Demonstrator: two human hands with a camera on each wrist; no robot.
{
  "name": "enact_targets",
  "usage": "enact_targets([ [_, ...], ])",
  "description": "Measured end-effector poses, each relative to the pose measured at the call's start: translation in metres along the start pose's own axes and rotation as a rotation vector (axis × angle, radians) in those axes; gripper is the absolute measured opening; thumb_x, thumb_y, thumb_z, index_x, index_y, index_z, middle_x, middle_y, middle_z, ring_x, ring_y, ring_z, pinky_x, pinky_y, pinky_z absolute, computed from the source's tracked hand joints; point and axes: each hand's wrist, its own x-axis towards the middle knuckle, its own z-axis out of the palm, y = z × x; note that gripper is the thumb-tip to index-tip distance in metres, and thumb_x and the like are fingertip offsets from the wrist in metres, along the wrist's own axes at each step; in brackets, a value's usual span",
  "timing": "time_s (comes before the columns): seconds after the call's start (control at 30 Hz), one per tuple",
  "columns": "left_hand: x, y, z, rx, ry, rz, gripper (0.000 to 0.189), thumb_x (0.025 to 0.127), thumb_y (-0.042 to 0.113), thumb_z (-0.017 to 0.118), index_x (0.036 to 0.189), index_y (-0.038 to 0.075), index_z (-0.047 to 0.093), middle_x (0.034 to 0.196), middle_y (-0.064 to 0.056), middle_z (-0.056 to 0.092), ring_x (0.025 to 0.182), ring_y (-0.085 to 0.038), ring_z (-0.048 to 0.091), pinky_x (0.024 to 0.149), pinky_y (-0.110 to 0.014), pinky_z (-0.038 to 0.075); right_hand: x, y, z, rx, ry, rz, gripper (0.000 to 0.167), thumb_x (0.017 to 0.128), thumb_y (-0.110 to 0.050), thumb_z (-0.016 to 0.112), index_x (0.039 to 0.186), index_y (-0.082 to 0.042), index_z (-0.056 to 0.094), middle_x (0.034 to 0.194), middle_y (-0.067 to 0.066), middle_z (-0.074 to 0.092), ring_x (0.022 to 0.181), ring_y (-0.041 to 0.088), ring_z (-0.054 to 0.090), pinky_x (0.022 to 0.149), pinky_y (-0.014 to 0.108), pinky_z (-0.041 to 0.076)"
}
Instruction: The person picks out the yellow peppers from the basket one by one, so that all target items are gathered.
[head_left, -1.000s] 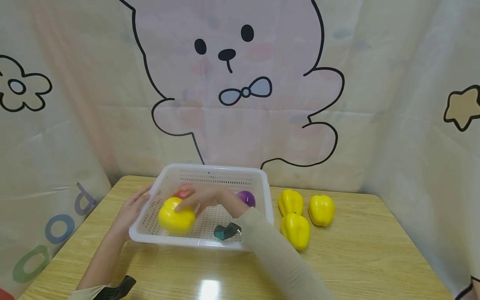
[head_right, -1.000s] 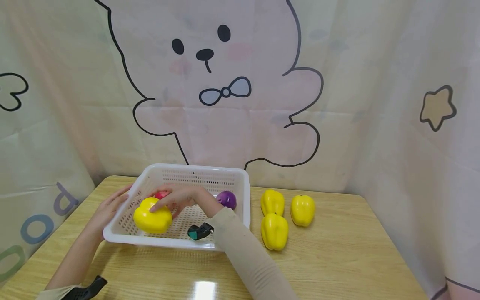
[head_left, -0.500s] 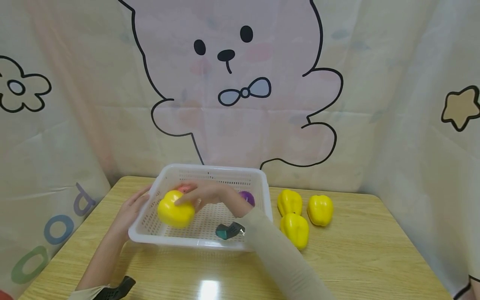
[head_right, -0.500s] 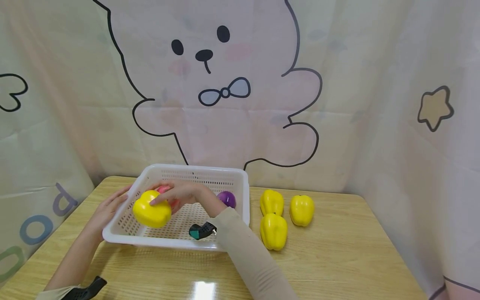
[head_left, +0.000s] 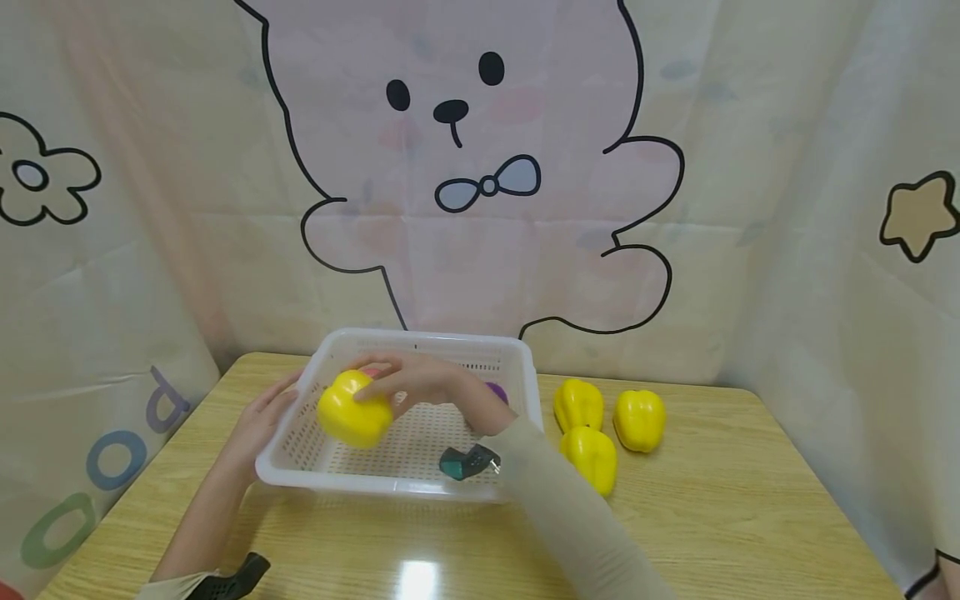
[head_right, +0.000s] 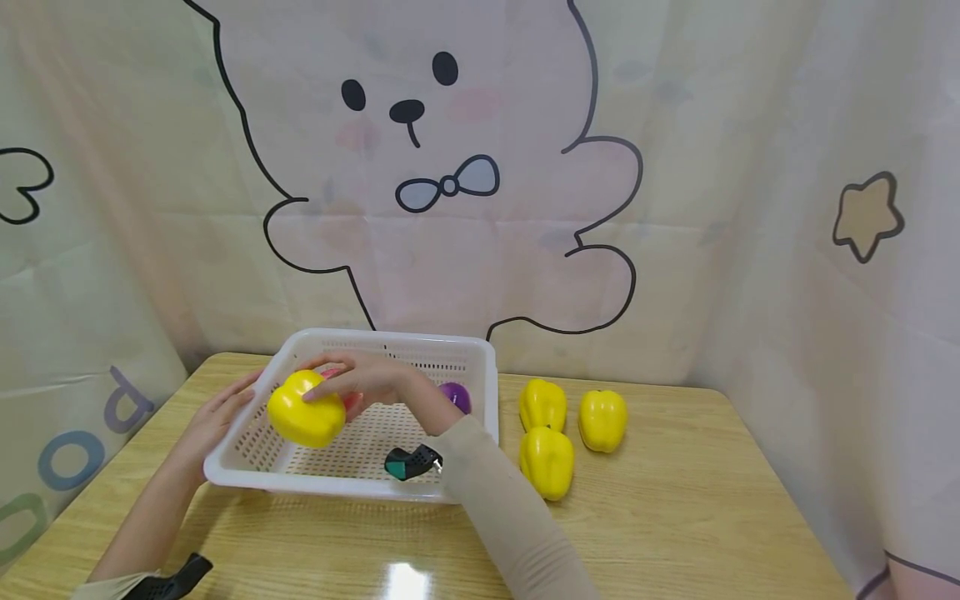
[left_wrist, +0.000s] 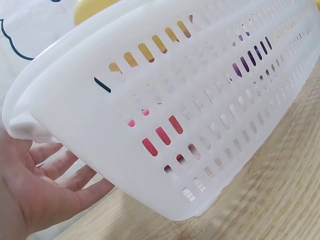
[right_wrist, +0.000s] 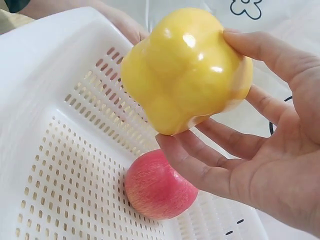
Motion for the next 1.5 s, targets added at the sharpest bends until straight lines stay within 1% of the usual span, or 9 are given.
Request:
enact_targets([
  [0.1,0.0,0.0,-0.001,-0.007,-0.003,0.022,0.066,0.113,0.049,0.042,0.17,0.02,0.023,0.143,-0.008,0.055,0.101,-0.004,0.066,0.084,-0.031,0.06,-0.004,-0.003,0.0,0.009,0.012,0.002,0.051,0.1,-0.019,0.067,0.15,-0.019,0.056,0.144,-0.001,0.06,0.128,0.022,0.055,0.091,0.045,0.061],
  [0.23,0.0,0.0,-0.001,-0.015,-0.003,0.033,0.066,0.113,0.047,0.043,0.17,0.019,0.024,0.13,0.006,0.059,0.1,-0.004,0.067,0.084,-0.031,0.06,-0.011,-0.007,0.002,-0.011,0.038,0.011,0.052,0.099,-0.022,0.07,0.15,-0.022,0.057,0.148,-0.002,0.057,0.134,0.023,0.052,0.093,0.045,0.061],
  [0.63,0.002,-0.001,-0.001,-0.026,-0.003,-0.006,0.064,0.114,0.046,0.042,0.17,0.022,0.022,0.138,0.0,0.056,0.101,-0.003,0.066,0.085,-0.03,0.059,-0.032,-0.01,0.002,-0.045,0.081,-0.014,0.052,0.097,-0.026,0.073,0.147,-0.026,0.059,0.149,-0.004,0.056,0.133,0.02,0.054,0.092,0.043,0.061],
  [0.83,0.004,-0.002,-0.001,-0.037,-0.011,-0.018,0.064,0.114,0.045,0.039,0.171,0.023,0.019,0.151,-0.013,0.048,0.101,-0.003,0.066,0.085,-0.031,0.06,-0.04,-0.01,0.002,-0.054,0.094,-0.029,0.052,0.098,-0.026,0.073,0.148,-0.026,0.058,0.149,-0.004,0.056,0.134,0.02,0.054,0.091,0.042,0.061],
  [0.9,0.004,-0.002,-0.001,-0.04,-0.011,-0.023,0.064,0.114,0.044,0.039,0.171,0.023,0.019,0.15,-0.012,0.049,0.101,-0.003,0.065,0.085,-0.031,0.059,-0.042,-0.011,0.002,-0.055,0.096,-0.036,0.053,0.098,-0.025,0.073,0.149,-0.026,0.058,0.149,-0.005,0.056,0.134,0.02,0.054,0.092,0.042,0.061],
  [1.13,0.004,-0.002,-0.002,-0.041,-0.007,-0.025,0.065,0.114,0.045,0.041,0.171,0.022,0.019,0.132,0.006,0.057,0.1,-0.002,0.065,0.085,-0.029,0.059,-0.05,-0.012,0.003,-0.05,0.105,-0.056,0.052,0.098,-0.024,0.073,0.148,-0.025,0.059,0.147,-0.004,0.059,0.132,0.019,0.057,0.091,0.043,0.061],
  [1.37,0.004,-0.001,-0.001,-0.032,-0.008,-0.019,0.065,0.114,0.046,0.04,0.171,0.021,0.019,0.154,-0.018,0.044,0.101,-0.002,0.064,0.084,-0.029,0.058,-0.058,-0.012,0.001,-0.05,0.133,-0.047,0.054,0.098,-0.024,0.074,0.149,-0.026,0.057,0.147,-0.003,0.059,0.133,0.021,0.056,0.092,0.044,0.061],
  [1.43,0.004,-0.002,-0.001,-0.042,-0.009,-0.019,0.065,0.114,0.045,0.04,0.171,0.021,0.02,0.151,-0.015,0.048,0.101,-0.003,0.065,0.084,-0.03,0.058,-0.061,-0.012,0.0,-0.056,0.148,-0.048,0.054,0.098,-0.025,0.073,0.149,-0.027,0.057,0.148,-0.001,0.058,0.135,0.023,0.056,0.093,0.044,0.061],
  [1.5,0.005,-0.002,-0.001,-0.055,-0.012,-0.018,0.065,0.114,0.045,0.041,0.17,0.021,0.02,0.14,-0.005,0.057,0.101,-0.003,0.066,0.084,-0.03,0.059,-0.064,-0.012,-0.001,-0.067,0.162,-0.047,0.054,0.099,-0.026,0.073,0.15,-0.028,0.056,0.15,-0.001,0.057,0.136,0.024,0.055,0.094,0.045,0.061],
])
